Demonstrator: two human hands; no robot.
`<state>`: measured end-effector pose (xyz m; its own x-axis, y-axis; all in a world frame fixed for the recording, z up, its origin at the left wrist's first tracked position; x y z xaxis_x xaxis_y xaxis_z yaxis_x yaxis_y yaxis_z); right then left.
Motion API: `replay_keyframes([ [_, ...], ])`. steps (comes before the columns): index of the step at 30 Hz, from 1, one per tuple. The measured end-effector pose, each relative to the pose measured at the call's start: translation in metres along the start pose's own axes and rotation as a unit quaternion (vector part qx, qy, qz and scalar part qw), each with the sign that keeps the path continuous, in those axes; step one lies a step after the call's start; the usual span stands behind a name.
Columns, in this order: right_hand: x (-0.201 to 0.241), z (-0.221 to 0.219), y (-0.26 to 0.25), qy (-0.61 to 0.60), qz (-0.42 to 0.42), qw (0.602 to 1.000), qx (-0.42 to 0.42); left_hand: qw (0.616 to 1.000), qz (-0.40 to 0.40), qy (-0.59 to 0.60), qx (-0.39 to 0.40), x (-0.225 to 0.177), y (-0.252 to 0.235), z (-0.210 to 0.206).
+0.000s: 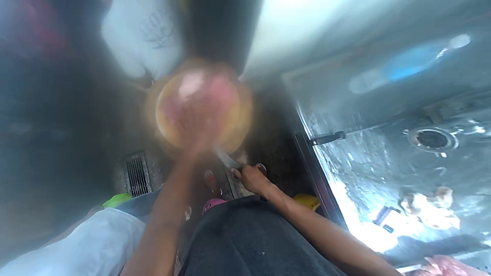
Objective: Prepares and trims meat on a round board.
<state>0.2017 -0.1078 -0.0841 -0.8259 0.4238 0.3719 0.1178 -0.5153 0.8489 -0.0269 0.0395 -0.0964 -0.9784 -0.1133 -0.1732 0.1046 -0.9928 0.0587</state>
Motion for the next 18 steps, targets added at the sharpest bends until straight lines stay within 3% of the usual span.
replay_keyframes([
  [2, 0.007, 0.002, 0.018, 0.012, 0.024, 0.999, -0.037, 0.994, -0.002, 0.110, -0.017, 0.010, -0.006, 0.033],
  [4, 0.015, -0.002, 0.034, 0.087, 0.063, 0.992, -0.063, 0.991, -0.065, 0.111, 0.035, -0.004, -0.016, 0.062],
  [6, 0.026, -0.006, 0.047, 0.179, 0.102, 0.972, -0.110, 0.972, -0.171, 0.039, 0.154, -0.045, -0.020, 0.079],
  [8, 0.029, -0.009, 0.056, 0.237, 0.166, 0.937, -0.195, 0.929, -0.248, -0.056, 0.268, -0.086, -0.009, 0.090],
  [11, 0.022, -0.007, 0.062, 0.257, 0.289, 0.862, -0.327, 0.885, -0.317, -0.140, 0.311, -0.108, 0.002, 0.088],
  [15, 0.000, -0.001, 0.064, 0.243, 0.320, 0.870, -0.284, 0.834, -0.349, -0.212, 0.371, -0.096, 0.004, 0.077],
  [18, -0.034, 0.002, 0.064, 0.219, 0.303, 0.891, -0.258, 0.843, -0.411, -0.157, 0.309, -0.056, -0.014, 0.043],
])
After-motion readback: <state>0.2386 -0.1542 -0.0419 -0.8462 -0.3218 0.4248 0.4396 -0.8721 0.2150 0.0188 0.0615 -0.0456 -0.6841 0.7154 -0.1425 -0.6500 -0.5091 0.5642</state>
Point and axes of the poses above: each hand's wrist, its own y-axis away from the middle knuckle, its own z-axis out of the back of the hand, x = y × z, the point moved 6 cm from there along -y, towards the middle knuckle, and after that the axes turned 13 degrees about -y, right-handed, at the moved point
